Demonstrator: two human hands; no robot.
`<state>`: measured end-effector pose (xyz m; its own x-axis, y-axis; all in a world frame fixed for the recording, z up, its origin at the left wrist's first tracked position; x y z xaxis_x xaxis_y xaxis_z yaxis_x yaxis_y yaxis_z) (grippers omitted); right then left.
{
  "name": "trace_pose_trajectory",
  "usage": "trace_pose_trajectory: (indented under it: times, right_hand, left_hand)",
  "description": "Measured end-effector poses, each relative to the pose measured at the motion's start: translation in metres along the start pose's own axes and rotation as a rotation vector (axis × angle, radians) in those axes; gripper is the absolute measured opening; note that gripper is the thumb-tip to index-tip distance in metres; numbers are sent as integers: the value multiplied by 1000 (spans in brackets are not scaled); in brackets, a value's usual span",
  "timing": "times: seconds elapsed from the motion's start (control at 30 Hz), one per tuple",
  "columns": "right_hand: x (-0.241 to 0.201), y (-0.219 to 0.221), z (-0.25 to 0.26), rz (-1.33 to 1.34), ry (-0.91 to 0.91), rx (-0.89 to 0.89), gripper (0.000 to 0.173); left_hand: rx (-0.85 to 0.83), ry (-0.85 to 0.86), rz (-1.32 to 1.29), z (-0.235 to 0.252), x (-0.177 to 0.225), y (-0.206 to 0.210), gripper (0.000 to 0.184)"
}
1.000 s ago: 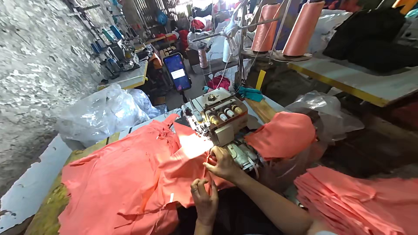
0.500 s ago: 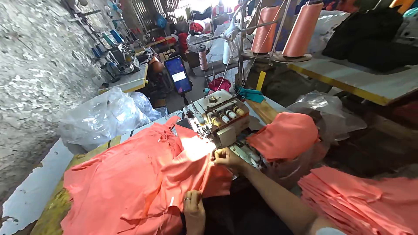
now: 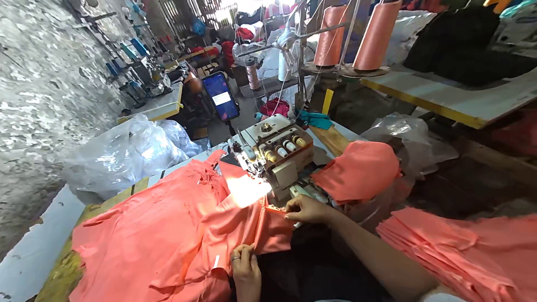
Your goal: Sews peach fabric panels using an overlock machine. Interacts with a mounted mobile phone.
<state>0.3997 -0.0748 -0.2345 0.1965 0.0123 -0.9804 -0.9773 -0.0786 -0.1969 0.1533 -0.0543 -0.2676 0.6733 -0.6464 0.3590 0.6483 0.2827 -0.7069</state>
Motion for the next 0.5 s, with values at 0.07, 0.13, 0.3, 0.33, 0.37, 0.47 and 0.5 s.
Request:
trace_pose_trajectory:
  times: [0.07, 0.13, 0.3, 0.33, 0.37, 0.47, 0.5]
  right_hand:
    - [4, -4, -10, -40, 18, 89, 23]
    - [4, -2, -21, -62, 15, 207, 24]
    - [-27, 23, -49, -158, -233, 505, 19]
    - [-36, 27, -54, -158, -268, 515, 16]
    - [-41, 29, -59, -146, -287, 519, 15]
    - [-35, 23, -67, -86, -204, 513, 13]
    - [-27, 20, -70, -68, -162, 517, 13]
  left_hand:
    - [85, -32, 8, -4, 16, -10, 24]
    - [270, 68, -40, -14, 48, -18, 10]
    - [406, 248, -162, -9, 92, 33, 62]
    - [422, 215, -109, -1, 90, 41, 67]
    - [445, 171, -50, 6, 87, 46, 66]
    - [498, 122, 12, 16, 76, 47, 50]
    - [485, 143, 9, 17, 75, 47, 40]
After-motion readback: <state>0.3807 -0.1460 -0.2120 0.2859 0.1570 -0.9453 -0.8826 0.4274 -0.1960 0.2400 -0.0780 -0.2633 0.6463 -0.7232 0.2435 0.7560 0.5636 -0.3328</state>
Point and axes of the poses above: each hand's wrist, its own z-axis towards the middle knuckle, its own y-axis out of the palm, x = y × z, the point moved 7 cm from there along z, towards the middle knuckle, and after that the axes turned 11 degrees about z, right-handed, at the moved point
